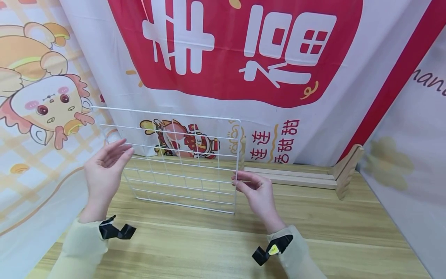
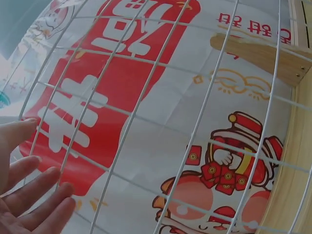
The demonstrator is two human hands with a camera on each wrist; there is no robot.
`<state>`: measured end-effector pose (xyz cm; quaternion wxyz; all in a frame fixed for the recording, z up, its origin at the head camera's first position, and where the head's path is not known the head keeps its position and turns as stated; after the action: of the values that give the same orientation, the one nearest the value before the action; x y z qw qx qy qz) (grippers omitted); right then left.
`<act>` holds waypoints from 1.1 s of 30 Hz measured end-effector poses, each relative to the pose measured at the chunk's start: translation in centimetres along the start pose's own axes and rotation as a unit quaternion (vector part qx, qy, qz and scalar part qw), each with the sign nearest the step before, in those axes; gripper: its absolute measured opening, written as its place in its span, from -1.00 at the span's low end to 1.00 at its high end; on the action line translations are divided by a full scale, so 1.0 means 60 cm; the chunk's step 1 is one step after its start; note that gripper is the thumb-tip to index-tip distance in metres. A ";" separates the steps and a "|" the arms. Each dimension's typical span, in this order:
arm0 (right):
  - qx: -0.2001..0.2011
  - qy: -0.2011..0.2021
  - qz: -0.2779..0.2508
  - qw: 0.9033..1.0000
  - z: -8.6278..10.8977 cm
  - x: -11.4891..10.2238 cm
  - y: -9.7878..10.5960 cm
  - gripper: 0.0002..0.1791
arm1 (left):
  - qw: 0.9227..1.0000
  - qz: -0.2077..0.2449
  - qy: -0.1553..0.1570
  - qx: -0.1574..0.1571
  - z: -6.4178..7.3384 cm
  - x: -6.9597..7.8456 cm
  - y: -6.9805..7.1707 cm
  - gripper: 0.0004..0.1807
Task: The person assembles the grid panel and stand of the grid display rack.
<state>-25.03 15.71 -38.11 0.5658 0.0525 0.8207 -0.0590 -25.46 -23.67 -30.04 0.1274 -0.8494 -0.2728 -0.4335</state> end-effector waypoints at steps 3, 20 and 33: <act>-0.004 0.004 -0.003 1.000 0.000 -0.001 -0.001 -0.73 | 0.999 -0.006 0.009 -0.038 0.005 0.001 -0.012 -0.60; -0.003 -0.010 0.001 1.000 0.002 0.003 0.001 -0.71 | 0.992 0.047 0.102 -0.063 -0.008 -0.019 -0.055 -0.62; 0.001 -0.004 0.030 1.000 -0.003 0.018 0.031 -0.62 | 0.987 0.085 0.107 -0.083 -0.016 -0.026 -0.052 -0.68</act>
<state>-25.30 17.62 -39.10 0.5706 0.0778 0.8164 -0.0431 -28.62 -22.10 -30.77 0.1216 -0.8256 -0.1476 -0.5309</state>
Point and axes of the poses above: each hand's wrist, its own z-axis away from the middle knuckle, its own y-axis out of the back of the hand, x = y × z, the point moved 5 cm from there along -z, towards the middle knuckle, and after that the axes turned 9 degrees about x, right-handed, at the moved point
